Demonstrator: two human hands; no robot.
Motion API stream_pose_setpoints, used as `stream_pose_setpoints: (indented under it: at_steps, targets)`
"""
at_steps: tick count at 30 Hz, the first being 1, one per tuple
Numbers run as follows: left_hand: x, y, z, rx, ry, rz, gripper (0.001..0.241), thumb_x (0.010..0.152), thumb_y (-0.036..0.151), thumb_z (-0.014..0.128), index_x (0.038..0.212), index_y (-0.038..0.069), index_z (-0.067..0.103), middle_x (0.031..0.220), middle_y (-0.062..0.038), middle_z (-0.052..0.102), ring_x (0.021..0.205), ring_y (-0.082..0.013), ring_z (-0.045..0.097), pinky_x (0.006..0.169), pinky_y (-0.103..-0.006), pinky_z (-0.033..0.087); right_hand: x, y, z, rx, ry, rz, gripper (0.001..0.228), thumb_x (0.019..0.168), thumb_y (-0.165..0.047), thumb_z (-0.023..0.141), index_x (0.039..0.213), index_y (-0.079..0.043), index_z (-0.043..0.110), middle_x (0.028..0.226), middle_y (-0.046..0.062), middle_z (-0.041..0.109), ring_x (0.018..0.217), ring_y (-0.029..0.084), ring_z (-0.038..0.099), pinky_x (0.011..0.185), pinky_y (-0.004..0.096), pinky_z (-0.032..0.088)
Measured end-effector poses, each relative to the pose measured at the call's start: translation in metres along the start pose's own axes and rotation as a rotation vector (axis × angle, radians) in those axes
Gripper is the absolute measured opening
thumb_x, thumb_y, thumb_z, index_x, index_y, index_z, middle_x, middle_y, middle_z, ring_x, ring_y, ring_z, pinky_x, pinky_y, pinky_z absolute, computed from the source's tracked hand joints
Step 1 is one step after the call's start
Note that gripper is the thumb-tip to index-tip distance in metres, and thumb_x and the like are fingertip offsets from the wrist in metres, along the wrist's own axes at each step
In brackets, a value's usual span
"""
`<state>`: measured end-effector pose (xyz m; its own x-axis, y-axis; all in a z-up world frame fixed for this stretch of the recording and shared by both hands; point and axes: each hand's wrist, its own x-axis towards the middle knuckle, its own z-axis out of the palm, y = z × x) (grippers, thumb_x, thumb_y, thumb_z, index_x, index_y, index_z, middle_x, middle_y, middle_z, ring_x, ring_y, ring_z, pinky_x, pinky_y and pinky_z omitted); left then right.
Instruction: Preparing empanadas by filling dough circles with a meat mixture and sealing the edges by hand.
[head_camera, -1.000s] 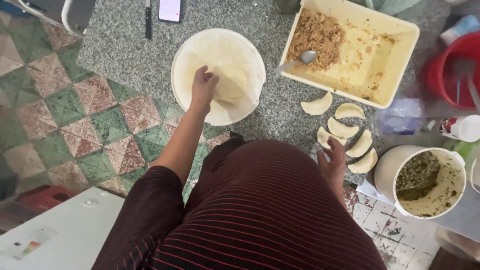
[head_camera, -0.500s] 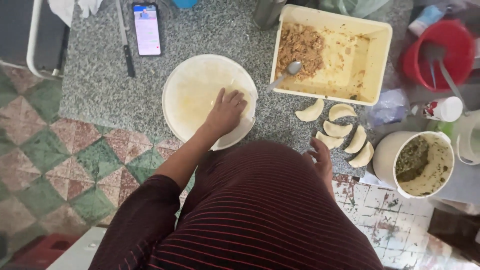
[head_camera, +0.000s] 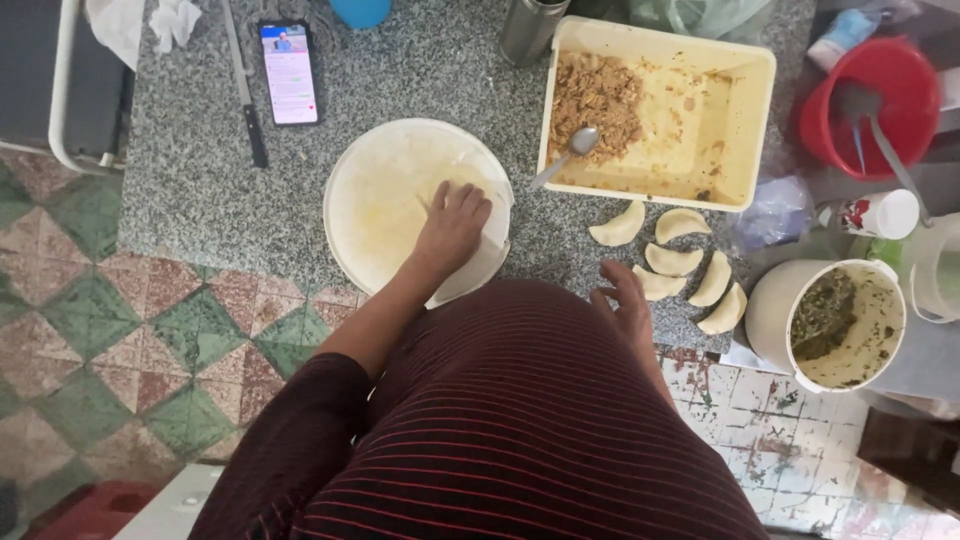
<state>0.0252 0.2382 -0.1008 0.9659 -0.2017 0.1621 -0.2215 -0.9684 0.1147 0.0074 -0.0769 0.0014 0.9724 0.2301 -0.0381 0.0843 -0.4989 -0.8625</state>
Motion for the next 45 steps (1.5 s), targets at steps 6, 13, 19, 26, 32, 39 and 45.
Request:
stream_pose_setpoints:
  at_steps: [6, 13, 19, 26, 32, 39, 45]
  targets:
    - [-0.015, -0.049, -0.003, -0.091, 0.045, -0.139, 0.018, 0.089, 0.01, 0.07, 0.106, 0.011, 0.065, 0.114, -0.006, 0.063, 0.119, -0.0247, 0.063, 0.106, -0.0469, 0.048, -0.003, -0.014, -0.004, -0.012, -0.014, 0.043, 0.048, 0.088, 0.01, 0.07, 0.135, 0.001, 0.063, 0.127, 0.022, 0.058, 0.12, 0.041, 0.063, 0.093, 0.047, 0.061]
    - [-0.01, -0.053, 0.014, 0.03, 0.057, -0.107, 0.021, 0.085, 0.023, 0.076, 0.101, 0.013, 0.066, 0.108, -0.004, 0.061, 0.11, -0.0238, 0.064, 0.096, -0.0438, 0.051, -0.006, -0.006, 0.003, -0.044, 0.001, 0.082, 0.045, 0.09, 0.005, 0.07, 0.134, -0.005, 0.065, 0.127, 0.013, 0.062, 0.121, 0.032, 0.065, 0.094, 0.039, 0.062]
    - [-0.003, -0.049, 0.002, -0.024, 0.079, -0.182, 0.005, 0.09, 0.014, 0.069, 0.095, 0.011, 0.07, 0.1, -0.004, 0.062, 0.105, -0.0236, 0.065, 0.092, -0.0417, 0.053, -0.006, -0.003, 0.005, -0.044, 0.011, 0.01, 0.045, 0.089, 0.008, 0.069, 0.132, -0.004, 0.066, 0.128, 0.016, 0.061, 0.119, 0.034, 0.065, 0.091, 0.039, 0.063]
    - [0.007, -0.064, -0.005, -0.421, -0.036, -0.447, 0.009, 0.097, 0.017, 0.063, 0.096, 0.009, 0.068, 0.1, -0.01, 0.066, 0.105, -0.0341, 0.066, 0.091, -0.0494, 0.052, -0.011, 0.007, 0.005, -0.007, -0.006, 0.015, 0.045, 0.092, 0.008, 0.067, 0.135, -0.004, 0.063, 0.131, 0.017, 0.058, 0.122, 0.037, 0.063, 0.092, 0.043, 0.062]
    - [0.007, -0.088, -0.03, -0.902, 0.09, -0.745, 0.015, 0.103, 0.031, 0.05, 0.103, 0.016, 0.053, 0.092, -0.017, 0.065, 0.095, -0.0472, 0.066, 0.084, -0.0592, 0.047, -0.01, -0.007, 0.007, -0.027, -0.013, 0.042, 0.043, 0.091, 0.007, 0.068, 0.133, -0.004, 0.064, 0.13, 0.017, 0.059, 0.122, 0.036, 0.063, 0.094, 0.043, 0.061]
    - [0.01, -0.112, -0.078, -1.114, 0.619, -0.76, 0.008, 0.105, 0.011, 0.055, 0.099, 0.01, 0.06, 0.09, -0.003, 0.06, 0.086, -0.017, 0.059, 0.088, -0.0361, 0.049, -0.005, -0.015, 0.005, -0.035, -0.041, 0.047, 0.044, 0.092, 0.006, 0.068, 0.135, -0.004, 0.063, 0.131, 0.018, 0.058, 0.123, 0.036, 0.062, 0.095, 0.044, 0.061]
    - [0.014, -0.09, -0.086, -1.232, 0.259, -0.509, 0.01, 0.106, 0.025, 0.06, 0.109, 0.016, 0.063, 0.1, -0.005, 0.067, 0.098, -0.0199, 0.065, 0.097, -0.0382, 0.048, 0.021, -0.013, 0.004, 0.312, -0.139, 0.158, 0.04, 0.097, 0.0, 0.063, 0.137, 0.003, 0.057, 0.132, 0.027, 0.055, 0.129, 0.045, 0.057, 0.102, 0.054, 0.055]
